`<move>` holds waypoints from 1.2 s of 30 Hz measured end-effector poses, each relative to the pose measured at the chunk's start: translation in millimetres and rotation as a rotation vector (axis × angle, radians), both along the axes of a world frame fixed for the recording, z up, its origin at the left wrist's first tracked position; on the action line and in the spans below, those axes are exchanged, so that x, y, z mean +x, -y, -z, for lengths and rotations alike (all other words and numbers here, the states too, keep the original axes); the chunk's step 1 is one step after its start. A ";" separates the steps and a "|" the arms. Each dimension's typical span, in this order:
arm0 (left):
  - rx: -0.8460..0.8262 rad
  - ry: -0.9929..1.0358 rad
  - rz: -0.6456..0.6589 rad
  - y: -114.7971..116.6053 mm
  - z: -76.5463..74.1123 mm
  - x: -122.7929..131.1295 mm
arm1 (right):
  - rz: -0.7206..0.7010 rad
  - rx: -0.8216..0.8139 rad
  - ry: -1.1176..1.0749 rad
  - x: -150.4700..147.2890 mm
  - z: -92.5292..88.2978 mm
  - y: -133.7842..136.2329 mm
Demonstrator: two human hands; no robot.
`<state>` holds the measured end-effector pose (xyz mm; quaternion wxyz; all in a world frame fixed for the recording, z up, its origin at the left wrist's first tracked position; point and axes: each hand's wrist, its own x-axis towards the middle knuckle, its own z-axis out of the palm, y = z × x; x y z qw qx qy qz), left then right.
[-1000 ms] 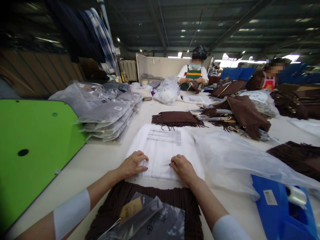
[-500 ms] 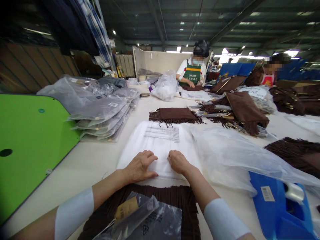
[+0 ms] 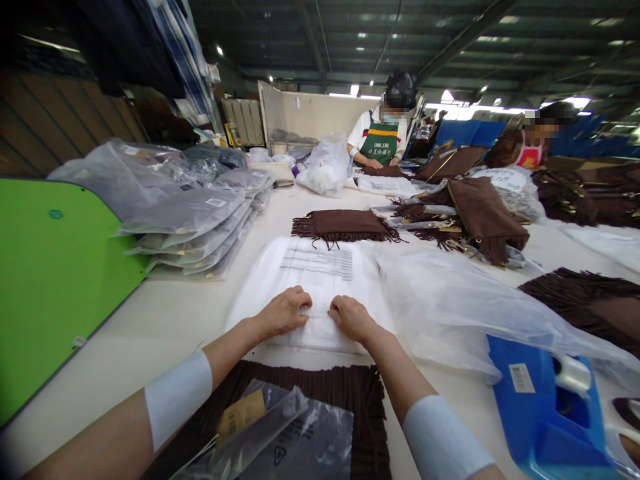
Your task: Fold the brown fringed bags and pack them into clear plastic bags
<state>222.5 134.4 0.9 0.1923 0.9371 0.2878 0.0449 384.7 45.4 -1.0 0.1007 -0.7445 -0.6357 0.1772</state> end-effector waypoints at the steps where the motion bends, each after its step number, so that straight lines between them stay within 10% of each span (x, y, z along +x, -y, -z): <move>1: -0.010 0.010 0.001 -2.5 0.5 -0.1 | 0.001 0.005 -0.035 1.1 -1.5 1.4; 14: -0.064 0.134 -0.066 -5.7 7.5 -1.9 | -0.037 0.032 -0.313 7.5 -3.2 19.3; 36: 0.144 -0.057 -0.010 24.4 -17.2 -1.2 | -0.023 0.255 0.200 -17.7 -5.2 25.5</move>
